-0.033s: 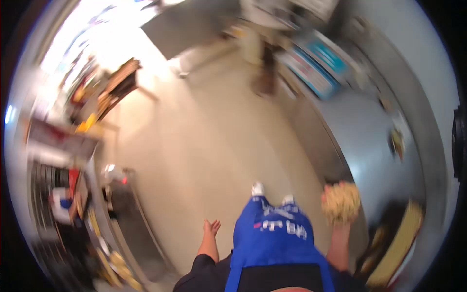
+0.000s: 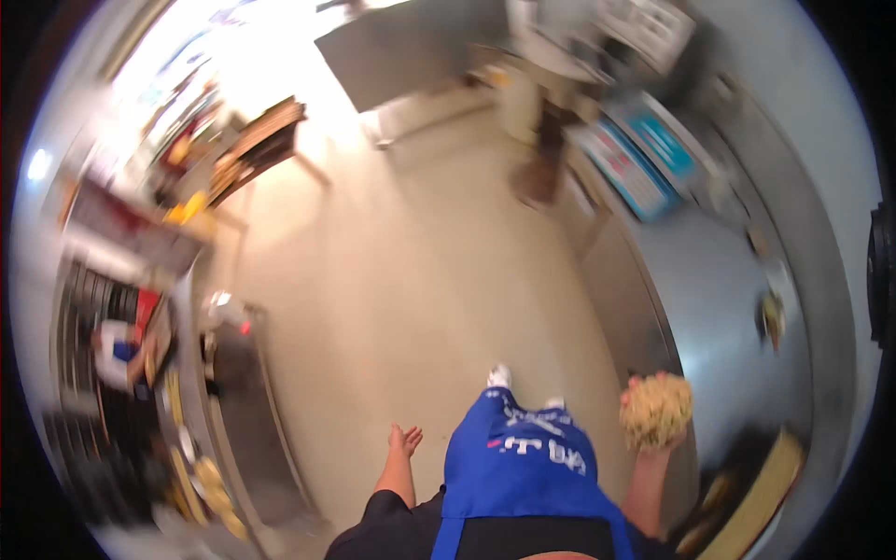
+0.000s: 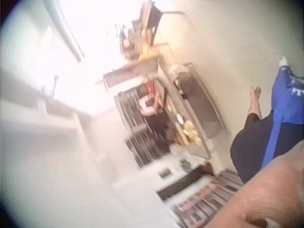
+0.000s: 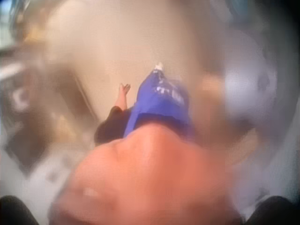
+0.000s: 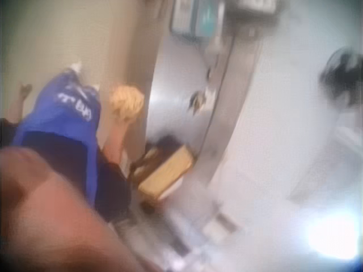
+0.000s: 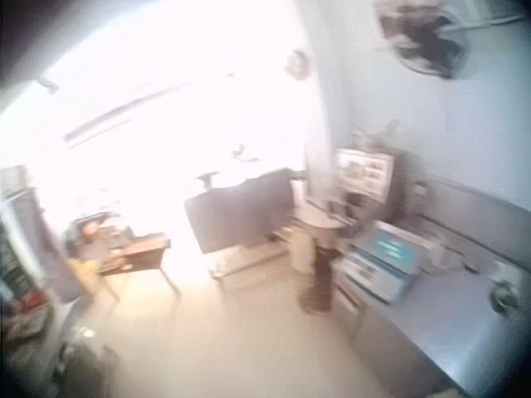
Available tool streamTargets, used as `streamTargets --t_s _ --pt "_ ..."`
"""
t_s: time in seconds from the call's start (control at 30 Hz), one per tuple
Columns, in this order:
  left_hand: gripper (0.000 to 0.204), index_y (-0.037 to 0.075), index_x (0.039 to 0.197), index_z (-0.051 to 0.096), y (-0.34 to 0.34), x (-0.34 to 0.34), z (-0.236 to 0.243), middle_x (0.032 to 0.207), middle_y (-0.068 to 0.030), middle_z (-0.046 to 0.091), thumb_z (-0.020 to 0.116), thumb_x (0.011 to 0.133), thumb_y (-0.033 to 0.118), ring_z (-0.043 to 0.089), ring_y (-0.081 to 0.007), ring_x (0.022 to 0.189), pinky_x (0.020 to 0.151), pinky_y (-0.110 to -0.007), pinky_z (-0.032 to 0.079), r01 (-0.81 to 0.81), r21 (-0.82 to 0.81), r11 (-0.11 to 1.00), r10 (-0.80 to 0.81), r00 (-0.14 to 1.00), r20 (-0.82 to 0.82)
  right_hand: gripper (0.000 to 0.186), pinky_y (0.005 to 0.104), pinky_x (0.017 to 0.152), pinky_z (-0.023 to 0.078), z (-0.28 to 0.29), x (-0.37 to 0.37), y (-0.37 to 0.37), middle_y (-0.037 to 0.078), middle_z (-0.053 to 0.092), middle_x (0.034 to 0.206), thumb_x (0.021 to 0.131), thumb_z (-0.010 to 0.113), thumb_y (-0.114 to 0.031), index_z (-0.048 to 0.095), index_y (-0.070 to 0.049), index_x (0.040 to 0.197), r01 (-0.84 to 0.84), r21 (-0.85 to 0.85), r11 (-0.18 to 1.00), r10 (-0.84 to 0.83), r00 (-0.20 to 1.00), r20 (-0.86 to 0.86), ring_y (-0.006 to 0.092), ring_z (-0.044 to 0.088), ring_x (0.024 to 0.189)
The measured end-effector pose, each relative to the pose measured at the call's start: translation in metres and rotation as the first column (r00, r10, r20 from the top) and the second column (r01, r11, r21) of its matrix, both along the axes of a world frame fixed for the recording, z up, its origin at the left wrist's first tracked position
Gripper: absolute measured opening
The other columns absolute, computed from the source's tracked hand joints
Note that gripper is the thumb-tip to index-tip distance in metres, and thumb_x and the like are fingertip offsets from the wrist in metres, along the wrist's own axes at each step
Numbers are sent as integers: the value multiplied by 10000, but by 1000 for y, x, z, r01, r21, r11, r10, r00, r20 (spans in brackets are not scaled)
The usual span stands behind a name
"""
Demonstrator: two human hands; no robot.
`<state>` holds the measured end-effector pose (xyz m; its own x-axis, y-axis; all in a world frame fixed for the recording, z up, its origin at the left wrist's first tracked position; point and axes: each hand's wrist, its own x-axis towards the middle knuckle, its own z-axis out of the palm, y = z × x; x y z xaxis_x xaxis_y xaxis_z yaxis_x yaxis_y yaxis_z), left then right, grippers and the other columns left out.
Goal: The person walks to a bowl, takes out filling by hand, and places it on a strip of dough on a metal table. They spread the filling across the dough, roll the dough over the filling, and use a scraper to cut the roll.
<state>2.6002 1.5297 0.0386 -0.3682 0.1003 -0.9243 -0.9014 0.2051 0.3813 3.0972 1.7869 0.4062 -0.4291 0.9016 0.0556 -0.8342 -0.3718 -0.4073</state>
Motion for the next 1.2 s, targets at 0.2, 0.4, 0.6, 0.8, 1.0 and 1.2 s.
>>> streamTargets --t_s 0.2,0.4,0.6,0.8,1.0,1.2 --pt "865 -7 1678 62 -162 34 -13 1448 -354 552 481 1132 517 647 -526 1248 1075 -642 544 -285 281 916 287 957 35 757 602 917 638 -16 -109 15 307 471 1467 898 849 -370 477 -141 1516 -365 120 923 365 931 19 512 572 1259" --pt "600 -13 1477 402 -332 200 10 1369 -314 631 499 1135 470 711 -482 1136 944 -604 605 -467 71 881 471 881 -46 830 614 1003 566 -45 -199 -6 295 472 1531 846 870 -376 472 -174 1546 -690 13 724 690 724 -11 513 564 1305" --pt "498 -2 1377 526 -490 420 18 1119 -278 723 491 1132 430 765 -436 940 775 -565 646 -688 -297 662 730 682 46 840 517 903 581 -41 -295 -135 263 469 1517 810 863 -367 499 -153 1536 -893 8 450 893 450 30 433 537 1316" --pt "372 14 1213 586 -561 567 -28 1041 -244 723 555 1099 366 759 -405 887 761 -540 630 -864 -416 282 959 264 101 868 496 902 581 -73 -367 -361 243 440 1539 782 864 -338 481 -126 1532 -975 -128 183 980 192 -56 420 493 1362" --pt "364 10 1142 573 -637 611 -37 1008 -233 698 616 1056 361 751 -411 864 710 -530 620 -947 -300 117 963 34 269 902 506 1001 543 -108 -436 -623 209 435 1567 786 857 -408 466 -186 1567 -976 -217 -28 993 -1 -121 392 440 1428" --pt "374 6 1070 560 -830 573 -60 975 -223 674 677 1012 357 743 -417 840 660 -520 610 -990 -129 -50 992 -64 113 973 513 1018 541 -119 -526 -880 235 430 1607 787 862 -401 423 -73 1591 -938 -190 -290 957 -278 -86 413 439 1452"
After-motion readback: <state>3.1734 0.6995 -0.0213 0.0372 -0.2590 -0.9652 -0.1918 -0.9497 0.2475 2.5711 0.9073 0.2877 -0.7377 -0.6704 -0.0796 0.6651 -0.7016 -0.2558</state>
